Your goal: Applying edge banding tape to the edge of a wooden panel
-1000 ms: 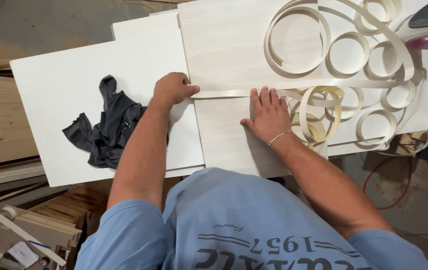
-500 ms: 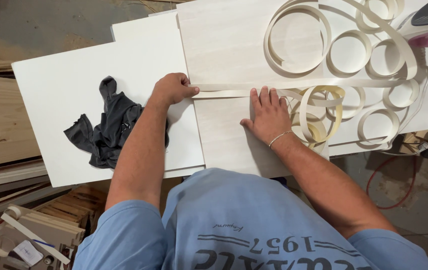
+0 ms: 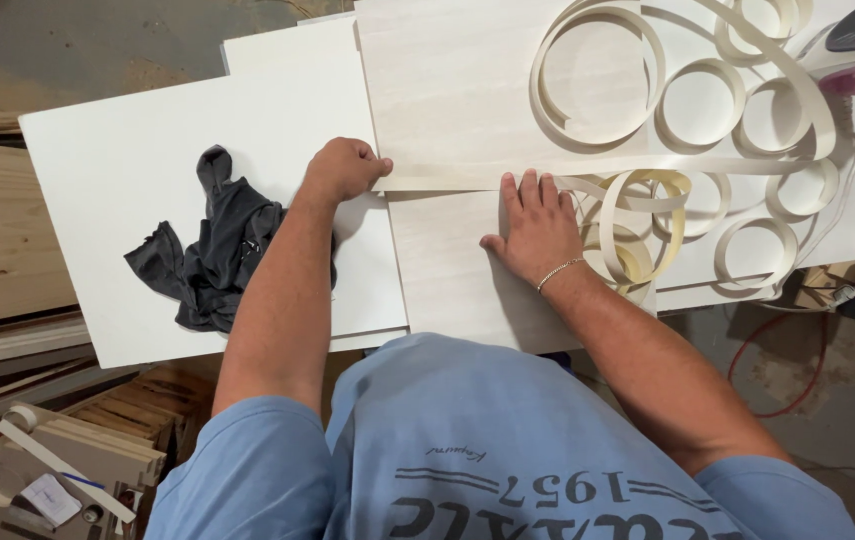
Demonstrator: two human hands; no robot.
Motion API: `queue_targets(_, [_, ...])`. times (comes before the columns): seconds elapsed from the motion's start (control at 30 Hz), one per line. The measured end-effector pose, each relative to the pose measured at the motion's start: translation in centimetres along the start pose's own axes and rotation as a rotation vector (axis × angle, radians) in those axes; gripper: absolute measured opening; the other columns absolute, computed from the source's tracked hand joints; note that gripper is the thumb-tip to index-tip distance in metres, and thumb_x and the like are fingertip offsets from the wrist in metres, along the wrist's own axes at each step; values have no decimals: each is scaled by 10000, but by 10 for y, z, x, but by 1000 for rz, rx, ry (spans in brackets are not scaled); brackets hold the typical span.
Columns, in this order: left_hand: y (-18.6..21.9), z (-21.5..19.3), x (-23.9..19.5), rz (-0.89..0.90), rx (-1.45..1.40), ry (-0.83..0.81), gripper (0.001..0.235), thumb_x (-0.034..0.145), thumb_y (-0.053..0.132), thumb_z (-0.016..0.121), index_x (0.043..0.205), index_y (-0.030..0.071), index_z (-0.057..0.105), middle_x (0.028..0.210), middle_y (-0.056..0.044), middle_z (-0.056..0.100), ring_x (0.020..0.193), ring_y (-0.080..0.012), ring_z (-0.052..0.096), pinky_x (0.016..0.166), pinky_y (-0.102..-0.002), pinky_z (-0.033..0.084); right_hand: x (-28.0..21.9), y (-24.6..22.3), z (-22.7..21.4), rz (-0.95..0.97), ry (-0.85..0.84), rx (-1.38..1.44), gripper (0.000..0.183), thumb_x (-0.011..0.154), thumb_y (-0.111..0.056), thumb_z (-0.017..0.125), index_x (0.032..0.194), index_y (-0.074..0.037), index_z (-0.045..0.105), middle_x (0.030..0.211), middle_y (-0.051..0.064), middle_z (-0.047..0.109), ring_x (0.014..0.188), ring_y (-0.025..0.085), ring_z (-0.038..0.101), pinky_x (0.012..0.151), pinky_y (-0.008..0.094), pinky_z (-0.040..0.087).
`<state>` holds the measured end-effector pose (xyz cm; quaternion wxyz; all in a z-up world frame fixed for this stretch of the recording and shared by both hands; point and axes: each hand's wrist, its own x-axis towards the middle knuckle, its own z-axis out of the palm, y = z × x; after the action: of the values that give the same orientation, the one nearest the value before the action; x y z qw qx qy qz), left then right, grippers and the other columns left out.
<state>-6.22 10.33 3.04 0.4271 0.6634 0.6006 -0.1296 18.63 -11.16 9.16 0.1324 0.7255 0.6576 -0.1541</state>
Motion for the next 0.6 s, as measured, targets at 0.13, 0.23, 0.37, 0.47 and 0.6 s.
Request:
queue_targets(0.13, [0,1,4,-7,26,17,316,886,497,690,817,197,765,748,-61,713,818,-326,721,759,-422,557,0,1,4,-7,28,-9,999,865,-729,550,1609,-100,331,1540,224,410,1437,421,348,1116,552,329])
queue_targets(0.23, [-8,8,17,-19,19,19,358,912,528,654,817,204,773,741,-53,717,817,-318,725,766,-419,560,0,1,2,-7,33,-9,997,862,-731,547,1608,-104,338,1539,219,416,1437,418,351,1121,554,329])
queue_targets(0.37, [-6,8,17,-32,19,27,372,924,536,646,838,199,777,736,-48,718,807,-312,728,761,-412,562,1,2,5,-7,45,2,1005,854,-730,558,1607,-103,337,1537,223,419,1435,421,354,1120,558,330])
queue_targets(0.47, [-3,6,10,-17,23,22,388,934,519,641,882,162,783,788,-98,727,845,-358,727,780,-435,563,0,1,4,-2,37,1,1000,863,-732,548,1609,-103,329,1543,220,408,1439,417,346,1127,552,320])
queue_targets(0.6, [-5,7,8,-11,-8,19,357,939,507,640,871,183,773,780,-82,721,842,-341,723,775,-421,558,1,2,5,0,8,0,1002,871,-745,516,1618,-109,309,1560,214,393,1453,410,328,1138,553,309])
